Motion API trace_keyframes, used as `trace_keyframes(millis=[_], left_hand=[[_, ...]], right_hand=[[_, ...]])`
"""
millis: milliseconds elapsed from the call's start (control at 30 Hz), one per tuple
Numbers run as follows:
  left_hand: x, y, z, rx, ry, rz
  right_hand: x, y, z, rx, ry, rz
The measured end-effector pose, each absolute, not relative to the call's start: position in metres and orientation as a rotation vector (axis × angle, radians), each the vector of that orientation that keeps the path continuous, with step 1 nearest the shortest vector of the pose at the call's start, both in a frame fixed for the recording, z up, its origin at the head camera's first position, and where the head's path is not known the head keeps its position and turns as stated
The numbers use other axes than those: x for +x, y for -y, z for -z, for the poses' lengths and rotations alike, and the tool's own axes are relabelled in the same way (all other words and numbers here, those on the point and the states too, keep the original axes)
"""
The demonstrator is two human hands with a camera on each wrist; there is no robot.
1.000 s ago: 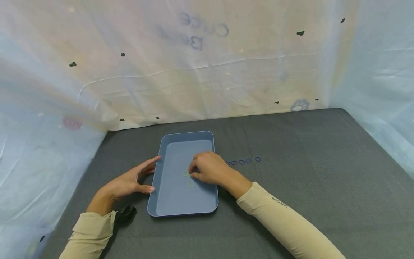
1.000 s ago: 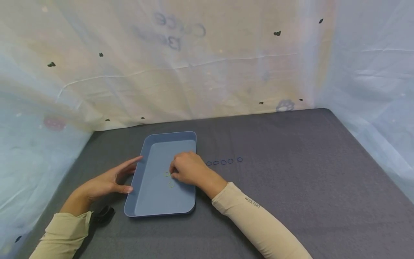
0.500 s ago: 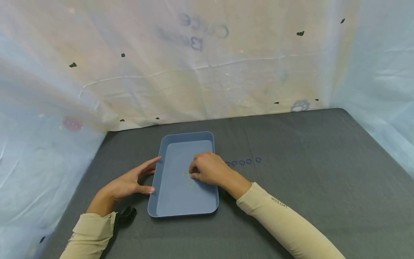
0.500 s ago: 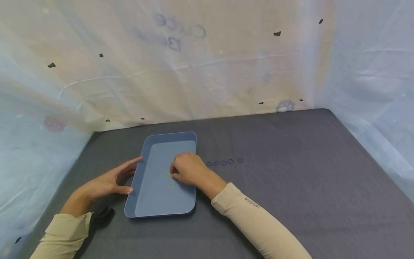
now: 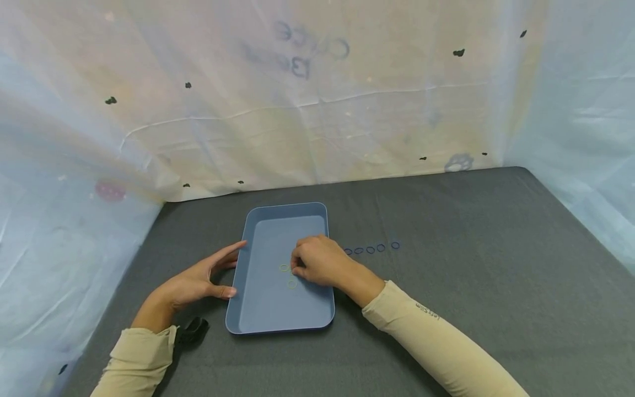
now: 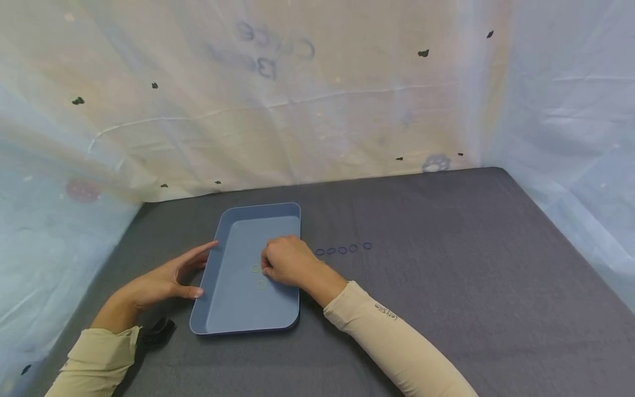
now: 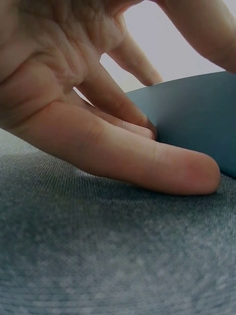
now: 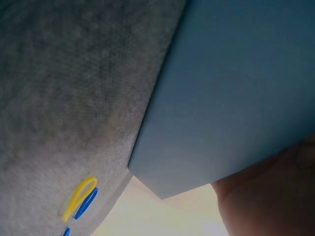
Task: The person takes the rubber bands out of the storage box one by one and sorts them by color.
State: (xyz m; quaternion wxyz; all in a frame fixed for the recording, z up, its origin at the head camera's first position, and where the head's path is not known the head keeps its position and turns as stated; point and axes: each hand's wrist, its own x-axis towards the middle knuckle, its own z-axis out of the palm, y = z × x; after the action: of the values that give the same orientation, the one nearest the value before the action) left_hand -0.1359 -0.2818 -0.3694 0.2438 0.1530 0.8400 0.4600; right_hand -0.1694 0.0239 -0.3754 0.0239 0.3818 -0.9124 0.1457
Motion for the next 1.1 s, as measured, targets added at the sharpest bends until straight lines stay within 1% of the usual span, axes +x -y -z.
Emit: trace_keyframes(millis=[400, 700, 1100], left_hand=[[-0.138, 0.284, 0.368, 0.442, -2.302, -1.241], [-0.140, 0.282, 0.370, 0.396, -2.297, -1.236], [-0.142, 0.282, 0.370, 0.405, -2.301, -1.236]], right_hand=[[-0.164, -0.031, 0.370, 1.158, 2.776, -0.525], [-0.160, -0.041, 0.368, 1.133, 2.728, -0.603], [-0.159, -0.054, 0.366, 1.105, 2.700, -0.638]])
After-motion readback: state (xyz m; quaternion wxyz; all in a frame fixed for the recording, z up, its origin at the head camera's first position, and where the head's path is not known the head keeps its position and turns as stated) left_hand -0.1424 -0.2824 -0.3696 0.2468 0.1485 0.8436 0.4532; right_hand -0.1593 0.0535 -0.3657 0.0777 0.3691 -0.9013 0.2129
